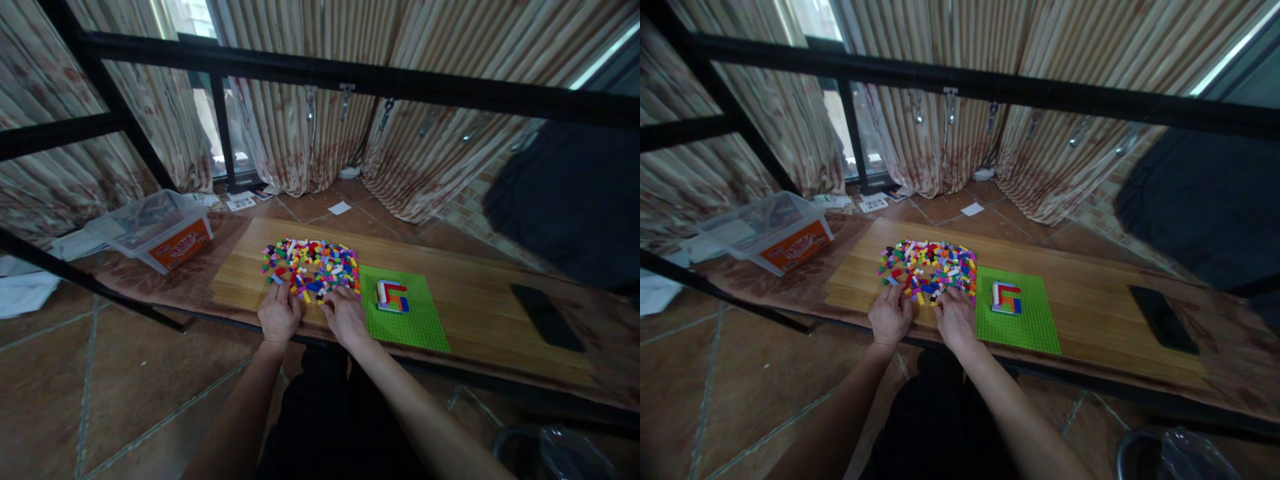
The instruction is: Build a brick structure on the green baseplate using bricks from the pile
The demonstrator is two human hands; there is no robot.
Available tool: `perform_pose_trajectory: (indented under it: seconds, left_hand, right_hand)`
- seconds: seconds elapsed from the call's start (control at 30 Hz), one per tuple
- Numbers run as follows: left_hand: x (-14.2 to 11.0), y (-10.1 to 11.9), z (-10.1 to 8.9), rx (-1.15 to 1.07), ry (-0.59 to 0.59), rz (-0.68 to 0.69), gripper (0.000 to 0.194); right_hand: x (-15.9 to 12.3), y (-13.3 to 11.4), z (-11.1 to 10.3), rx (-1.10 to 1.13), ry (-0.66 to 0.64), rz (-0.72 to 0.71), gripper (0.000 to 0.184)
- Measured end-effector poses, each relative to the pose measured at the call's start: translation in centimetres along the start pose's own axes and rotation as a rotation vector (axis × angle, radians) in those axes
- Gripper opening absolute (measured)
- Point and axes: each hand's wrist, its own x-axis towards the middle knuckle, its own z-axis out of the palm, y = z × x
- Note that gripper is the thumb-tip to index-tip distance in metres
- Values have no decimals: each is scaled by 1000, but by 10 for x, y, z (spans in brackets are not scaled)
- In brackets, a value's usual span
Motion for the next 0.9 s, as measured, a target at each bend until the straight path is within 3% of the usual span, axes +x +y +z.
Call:
perform_pose_trajectory:
  seconds: [0.13, 0.27, 0.43, 0.57, 0.7, 0.9]
  left_hand:
    - [1, -1, 0, 2, 18, 13, 32]
    - [2, 0, -2, 15, 16, 3, 32]
    - [4, 1, -3, 41, 26, -11, 32]
    - [5, 1, -4, 61, 41, -5, 33]
    - [6, 1, -4, 74, 52, 12, 33]
    - [7, 1, -4, 106, 47, -11, 34]
  right_hand:
    - [-2, -10, -7, 51, 8, -2, 9]
    - [-8, -4, -28, 310, 122, 106, 8]
    - [-15, 61, -78, 576, 325, 308, 18]
    - [-12, 126, -108, 586, 413, 359, 24]
    - [0, 157, -106, 577, 354, 342, 21]
    - [9, 164, -84, 632, 235, 315, 18]
